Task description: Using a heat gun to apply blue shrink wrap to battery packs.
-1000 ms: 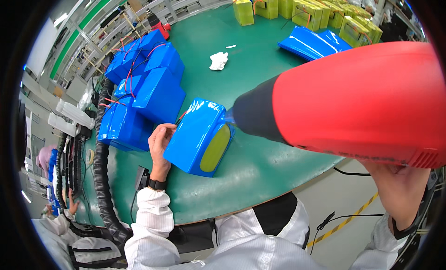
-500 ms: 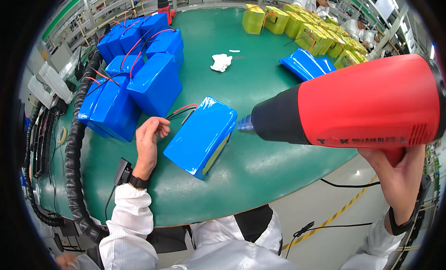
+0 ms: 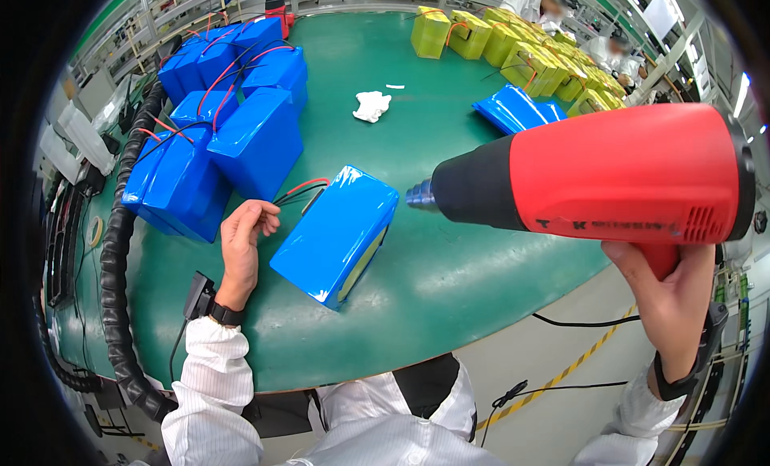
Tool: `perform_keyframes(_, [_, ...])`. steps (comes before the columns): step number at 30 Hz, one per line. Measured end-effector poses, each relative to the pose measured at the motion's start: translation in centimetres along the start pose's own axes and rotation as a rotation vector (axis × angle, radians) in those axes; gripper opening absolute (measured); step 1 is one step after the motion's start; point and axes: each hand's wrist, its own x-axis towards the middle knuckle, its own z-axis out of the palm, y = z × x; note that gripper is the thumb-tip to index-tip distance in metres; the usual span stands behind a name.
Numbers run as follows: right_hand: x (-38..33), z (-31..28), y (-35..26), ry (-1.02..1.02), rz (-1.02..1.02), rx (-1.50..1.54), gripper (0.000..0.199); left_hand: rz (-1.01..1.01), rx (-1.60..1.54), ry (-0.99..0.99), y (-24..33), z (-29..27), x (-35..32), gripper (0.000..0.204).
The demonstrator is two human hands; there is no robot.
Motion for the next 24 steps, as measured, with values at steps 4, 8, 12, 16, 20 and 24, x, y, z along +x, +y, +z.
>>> perform_keyframes(4, [-1.6,0.8,1.7,-0.013,0.030,0.123,0.049,-0.005,0.003,-0.004,0.6,0.3,0.0,0.033])
perform_keyframes(8, [-3.0,1.9,3.7,-0.030,0.201,0.197,0.036,0.002,-0.001,-0.006,0.2,0.0,0.0,0.032])
perform_keyframes(12, [-5.5,4.7,5.6,0.034,0.261,0.365,0.028,-0.004,-0.016,0.023,0.1,0.0,0.1,0.033])
perform_keyframes(16, [-7.8,6.3,7.1,0.034,0.395,0.501,0.030,-0.027,-0.020,0.042,-0.3,0.0,0.3,0.033])
perform_keyframes(20, [-9.8,8.4,7.6,0.059,0.441,0.601,0.031,-0.013,-0.001,0.029,-0.4,-0.3,0.3,0.033])
perform_keyframes(24, [-11.2,9.6,7.9,0.074,0.472,0.658,0.031,0.007,0.114,0.023,0.0,0.3,0.3,0.034])
